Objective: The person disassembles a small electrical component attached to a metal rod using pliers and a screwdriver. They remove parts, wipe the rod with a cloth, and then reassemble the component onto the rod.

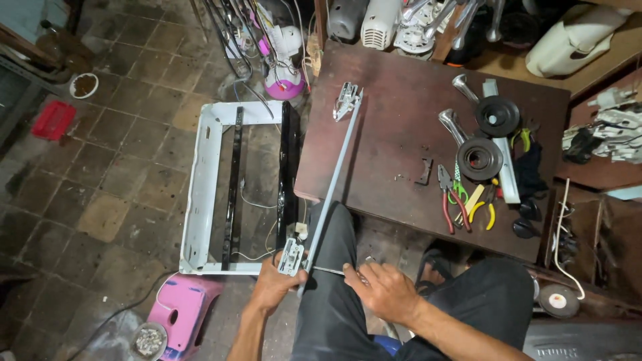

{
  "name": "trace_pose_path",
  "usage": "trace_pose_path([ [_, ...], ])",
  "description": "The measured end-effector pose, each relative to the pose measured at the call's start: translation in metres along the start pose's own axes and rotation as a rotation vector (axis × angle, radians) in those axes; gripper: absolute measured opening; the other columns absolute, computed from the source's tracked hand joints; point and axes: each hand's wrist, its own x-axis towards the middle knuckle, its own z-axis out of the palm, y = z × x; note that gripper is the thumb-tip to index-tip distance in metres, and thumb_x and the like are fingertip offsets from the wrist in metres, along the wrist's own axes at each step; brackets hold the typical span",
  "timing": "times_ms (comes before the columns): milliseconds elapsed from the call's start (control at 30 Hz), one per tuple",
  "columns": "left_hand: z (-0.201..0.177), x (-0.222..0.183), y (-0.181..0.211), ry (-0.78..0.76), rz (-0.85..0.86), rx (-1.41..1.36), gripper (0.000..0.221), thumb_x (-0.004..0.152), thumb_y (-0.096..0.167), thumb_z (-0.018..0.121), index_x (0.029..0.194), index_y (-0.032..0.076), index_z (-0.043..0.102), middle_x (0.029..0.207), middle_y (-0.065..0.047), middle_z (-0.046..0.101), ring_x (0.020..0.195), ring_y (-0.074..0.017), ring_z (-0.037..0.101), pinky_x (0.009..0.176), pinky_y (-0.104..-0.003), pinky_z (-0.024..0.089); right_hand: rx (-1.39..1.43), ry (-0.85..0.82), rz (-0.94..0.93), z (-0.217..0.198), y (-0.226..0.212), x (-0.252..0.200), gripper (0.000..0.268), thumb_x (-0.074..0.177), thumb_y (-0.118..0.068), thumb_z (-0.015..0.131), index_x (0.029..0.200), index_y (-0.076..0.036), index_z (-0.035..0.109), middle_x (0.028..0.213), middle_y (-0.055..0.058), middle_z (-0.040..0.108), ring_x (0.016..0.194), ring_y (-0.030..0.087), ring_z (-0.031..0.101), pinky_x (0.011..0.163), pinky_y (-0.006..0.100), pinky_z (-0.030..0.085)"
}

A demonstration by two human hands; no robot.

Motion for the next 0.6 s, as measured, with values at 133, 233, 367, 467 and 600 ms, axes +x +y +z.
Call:
trace_pose_path([
  [133,-0.001,0.002,-0.001,0.014,0.023,-0.006,0.065,0.054,0.034,0.092,0.109,0.004,0.077,0.074,-0.004,0.065,0.06,-0.0132,0.053,0.049,-0.028,0.046,0.118,-0.031,0.151,0.002,-0.005,-0.001,0.029,0.098,-0.035,0.062,0.11,-0.01,0.069,0.071,0.003,0.054,0.057,0.021,0.057,0.043,0.034,0.044],
  [233,0.001,-0.002,0.007,0.039,0.017,-0.01,0.066,0.051,0.031,0.093,0.108,0.002,0.077,0.076,-0.006,0.067,0.059,-0.0148,0.055,0.048,-0.03,0.049,0.571,-0.307,0.512,-0.004,0.008,0.005,0.032,0.093,-0.03,0.053,0.113,-0.012,0.071,0.091,0.006,0.067,0.076,0.026,0.066,0.062,0.04,0.049],
  [367,0.003,-0.004,0.011,0.063,0.01,-0.024,0.064,0.051,0.026,0.093,0.108,0.0,0.077,0.077,-0.007,0.068,0.058,-0.0159,0.057,0.045,-0.032,0.052,1.253,-0.743,1.016,-0.021,0.039,0.019,0.035,0.089,-0.019,0.067,0.123,-0.016,0.074,0.118,0.001,0.08,0.104,0.009,0.073,0.095,0.02,0.052],
  [467,0.008,-0.007,0.016,0.07,-0.02,0.014,0.058,0.055,0.025,0.093,0.106,0.003,0.077,0.077,-0.006,0.068,0.061,-0.015,0.053,0.05,-0.03,0.047,1.583,-0.833,1.259,-0.034,0.046,0.031,0.046,0.088,-0.024,0.064,0.129,-0.004,0.073,0.059,0.008,0.062,0.043,0.008,0.043,0.04,0.02,0.03],
  [600,0.004,-0.002,0.01,0.059,-0.032,0.049,0.061,0.055,0.027,0.092,0.109,0.005,0.078,0.081,-0.005,0.069,0.066,-0.0151,0.057,0.053,-0.031,0.05,1.775,-0.978,1.127,-0.026,0.036,0.026,0.044,0.101,-0.032,0.055,0.132,-0.001,0.065,0.07,0.009,0.069,0.033,0.003,0.04,0.027,0.017,0.027],
])
